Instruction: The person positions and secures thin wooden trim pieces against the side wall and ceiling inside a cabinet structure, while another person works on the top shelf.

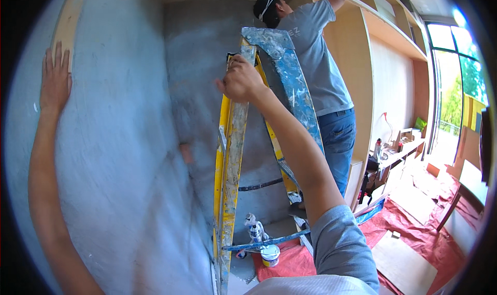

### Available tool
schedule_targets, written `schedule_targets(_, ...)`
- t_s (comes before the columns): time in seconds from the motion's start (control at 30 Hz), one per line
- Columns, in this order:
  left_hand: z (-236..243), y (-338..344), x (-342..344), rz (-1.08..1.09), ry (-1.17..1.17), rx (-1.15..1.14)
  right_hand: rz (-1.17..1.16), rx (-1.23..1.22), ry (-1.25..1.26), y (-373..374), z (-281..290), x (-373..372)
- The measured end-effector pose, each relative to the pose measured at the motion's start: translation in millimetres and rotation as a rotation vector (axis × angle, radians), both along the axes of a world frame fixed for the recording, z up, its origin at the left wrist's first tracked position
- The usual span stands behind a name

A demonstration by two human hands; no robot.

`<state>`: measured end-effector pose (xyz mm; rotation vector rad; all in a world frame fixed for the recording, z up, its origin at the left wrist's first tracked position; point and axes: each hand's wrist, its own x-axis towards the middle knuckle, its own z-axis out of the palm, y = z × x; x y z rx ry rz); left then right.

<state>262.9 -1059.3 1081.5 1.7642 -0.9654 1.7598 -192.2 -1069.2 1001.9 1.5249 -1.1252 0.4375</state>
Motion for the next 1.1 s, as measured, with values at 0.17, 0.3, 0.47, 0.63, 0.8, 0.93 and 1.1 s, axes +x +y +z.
schedule_targets(0.17, 1, 0, 6, -0.065, -0.036, -0.027, -0.005, 0.051, -0.020, 5, 2, 1)
schedule_targets(0.3, 1, -5, 9, -0.066, -0.062, -0.044, 0.007, 0.011, -0.031, 3, 0, 1)
schedule_targets(0.47, 4, -7, 4, -0.079, -0.031, -0.048, 0.014, -0.010, 0.005, 0, 1, -4)
schedule_targets(0.63, 5, -14, 14, -0.056, -0.011, -0.069, 0.057, -0.039, 0.024, -5, 0, 0)
schedule_targets(0.8, 6, -20, 19, -0.057, -0.046, -0.090, 0.042, -0.035, 0.031, -4, 0, -2)
schedule_targets(0.93, 6, -23, 19, -0.075, -0.084, -0.119, 0.043, -0.048, 0.022, -8, 0, -6)
schedule_targets(1.1, 6, -18, 21, -0.052, -0.079, -0.096, 0.061, -0.077, 0.033, -12, 0, -5)
